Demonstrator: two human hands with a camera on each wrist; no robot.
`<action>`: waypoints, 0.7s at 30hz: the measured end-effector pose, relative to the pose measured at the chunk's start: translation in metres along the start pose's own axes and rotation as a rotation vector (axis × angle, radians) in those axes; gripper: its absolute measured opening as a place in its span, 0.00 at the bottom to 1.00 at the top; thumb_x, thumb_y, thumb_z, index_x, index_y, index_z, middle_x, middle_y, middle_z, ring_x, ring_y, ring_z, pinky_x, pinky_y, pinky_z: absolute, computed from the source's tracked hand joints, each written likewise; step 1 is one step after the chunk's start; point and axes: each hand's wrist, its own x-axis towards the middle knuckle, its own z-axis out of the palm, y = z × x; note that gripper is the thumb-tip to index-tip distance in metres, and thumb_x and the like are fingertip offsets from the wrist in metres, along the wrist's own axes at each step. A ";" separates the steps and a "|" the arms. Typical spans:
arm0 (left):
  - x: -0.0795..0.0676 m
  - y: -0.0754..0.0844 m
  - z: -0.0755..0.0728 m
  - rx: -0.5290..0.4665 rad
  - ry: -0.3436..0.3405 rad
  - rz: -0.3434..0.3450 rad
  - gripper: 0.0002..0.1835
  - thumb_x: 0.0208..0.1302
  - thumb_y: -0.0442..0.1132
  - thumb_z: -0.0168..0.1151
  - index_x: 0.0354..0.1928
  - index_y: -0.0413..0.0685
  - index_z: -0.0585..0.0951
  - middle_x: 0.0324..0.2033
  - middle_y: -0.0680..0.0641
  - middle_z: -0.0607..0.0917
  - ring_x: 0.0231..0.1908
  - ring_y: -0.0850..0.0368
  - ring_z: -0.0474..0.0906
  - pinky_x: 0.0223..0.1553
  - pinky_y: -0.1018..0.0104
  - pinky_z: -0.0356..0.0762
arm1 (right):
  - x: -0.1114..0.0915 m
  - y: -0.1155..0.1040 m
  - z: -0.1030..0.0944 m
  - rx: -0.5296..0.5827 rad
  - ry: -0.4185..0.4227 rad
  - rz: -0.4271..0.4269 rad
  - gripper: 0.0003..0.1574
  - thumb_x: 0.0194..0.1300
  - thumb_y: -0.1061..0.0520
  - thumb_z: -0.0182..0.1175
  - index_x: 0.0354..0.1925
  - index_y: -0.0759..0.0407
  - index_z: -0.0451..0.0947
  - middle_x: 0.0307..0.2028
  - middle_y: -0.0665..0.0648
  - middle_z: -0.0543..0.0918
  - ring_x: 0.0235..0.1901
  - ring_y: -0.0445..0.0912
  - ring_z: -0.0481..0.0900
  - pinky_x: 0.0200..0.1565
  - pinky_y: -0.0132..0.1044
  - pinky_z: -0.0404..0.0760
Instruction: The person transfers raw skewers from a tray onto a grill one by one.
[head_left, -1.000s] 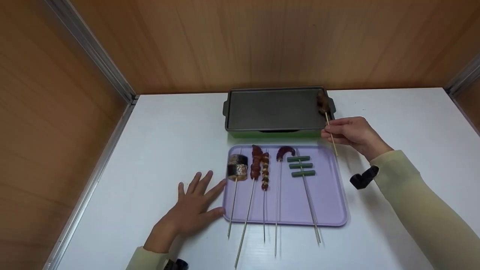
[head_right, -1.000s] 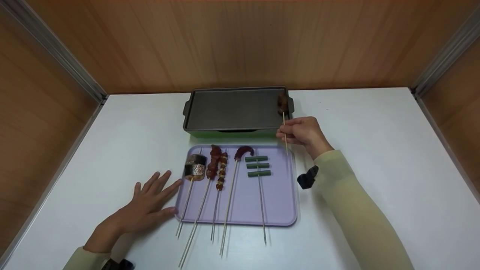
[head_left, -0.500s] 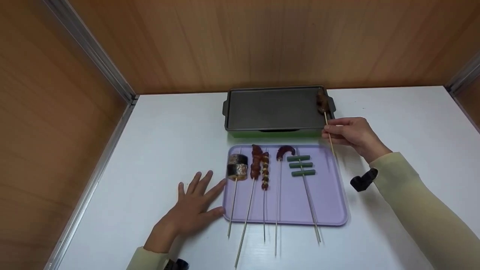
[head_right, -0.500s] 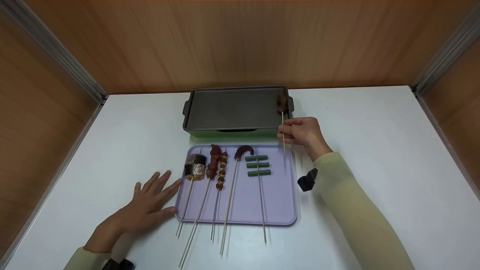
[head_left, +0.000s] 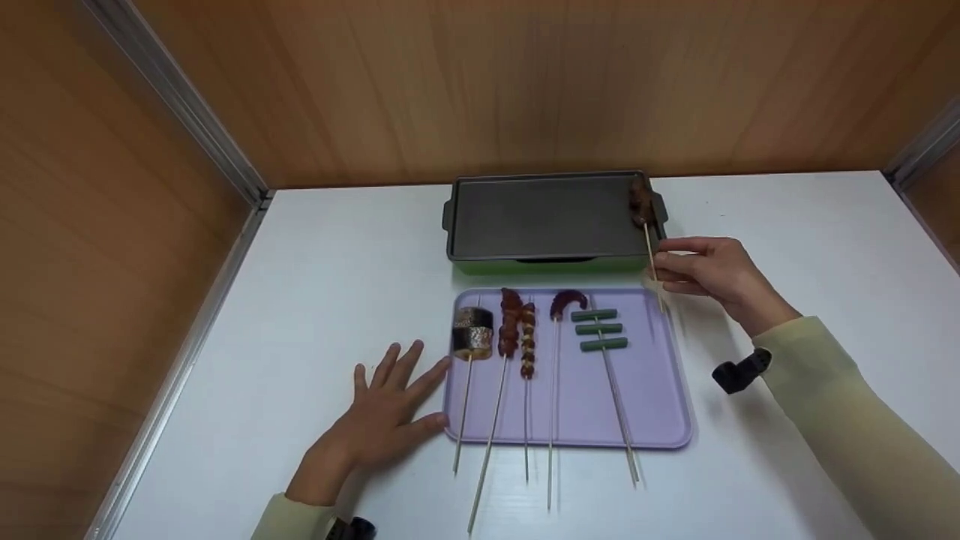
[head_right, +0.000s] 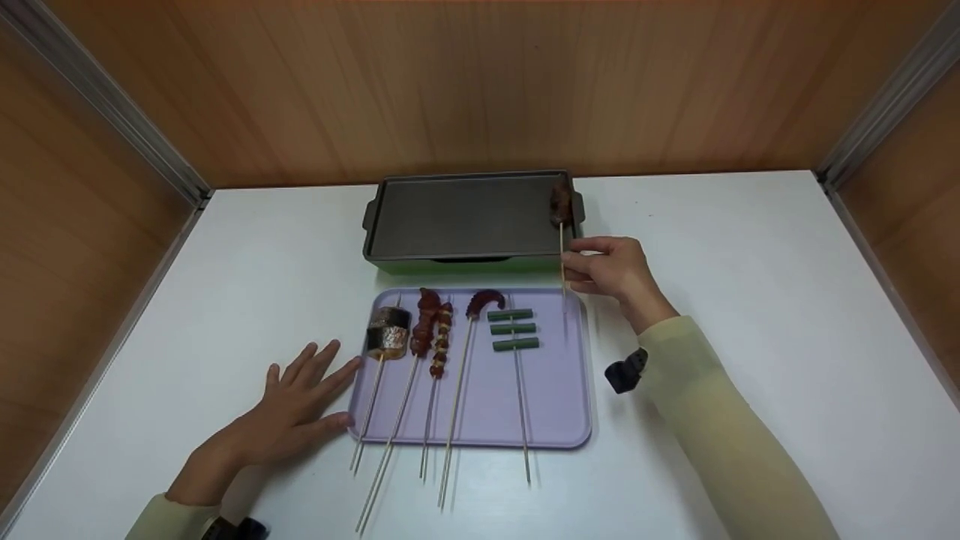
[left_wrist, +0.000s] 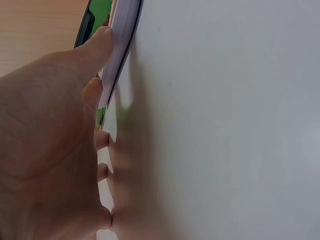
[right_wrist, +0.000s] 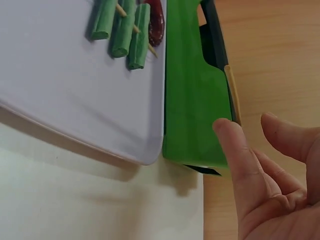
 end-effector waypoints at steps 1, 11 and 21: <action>0.000 0.000 0.000 0.000 -0.001 0.000 0.37 0.69 0.67 0.47 0.77 0.69 0.53 0.77 0.44 0.45 0.75 0.38 0.33 0.61 0.23 0.30 | -0.003 0.000 -0.001 -0.004 0.001 -0.001 0.40 0.64 0.55 0.67 0.68 0.69 0.64 0.39 0.52 0.88 0.41 0.43 0.87 0.44 0.34 0.83; 0.002 0.000 0.001 0.010 0.009 -0.005 0.38 0.68 0.68 0.47 0.77 0.71 0.53 0.77 0.45 0.45 0.75 0.39 0.32 0.62 0.24 0.29 | -0.040 0.007 -0.011 0.003 -0.011 -0.011 0.34 0.65 0.49 0.66 0.60 0.67 0.69 0.40 0.54 0.88 0.42 0.46 0.87 0.45 0.37 0.82; 0.003 0.000 0.001 0.004 0.001 -0.006 0.38 0.69 0.68 0.46 0.77 0.70 0.53 0.77 0.45 0.45 0.75 0.39 0.32 0.61 0.23 0.29 | -0.076 0.049 0.001 0.001 -0.108 0.099 0.28 0.67 0.52 0.64 0.55 0.73 0.74 0.38 0.60 0.88 0.39 0.49 0.87 0.42 0.39 0.84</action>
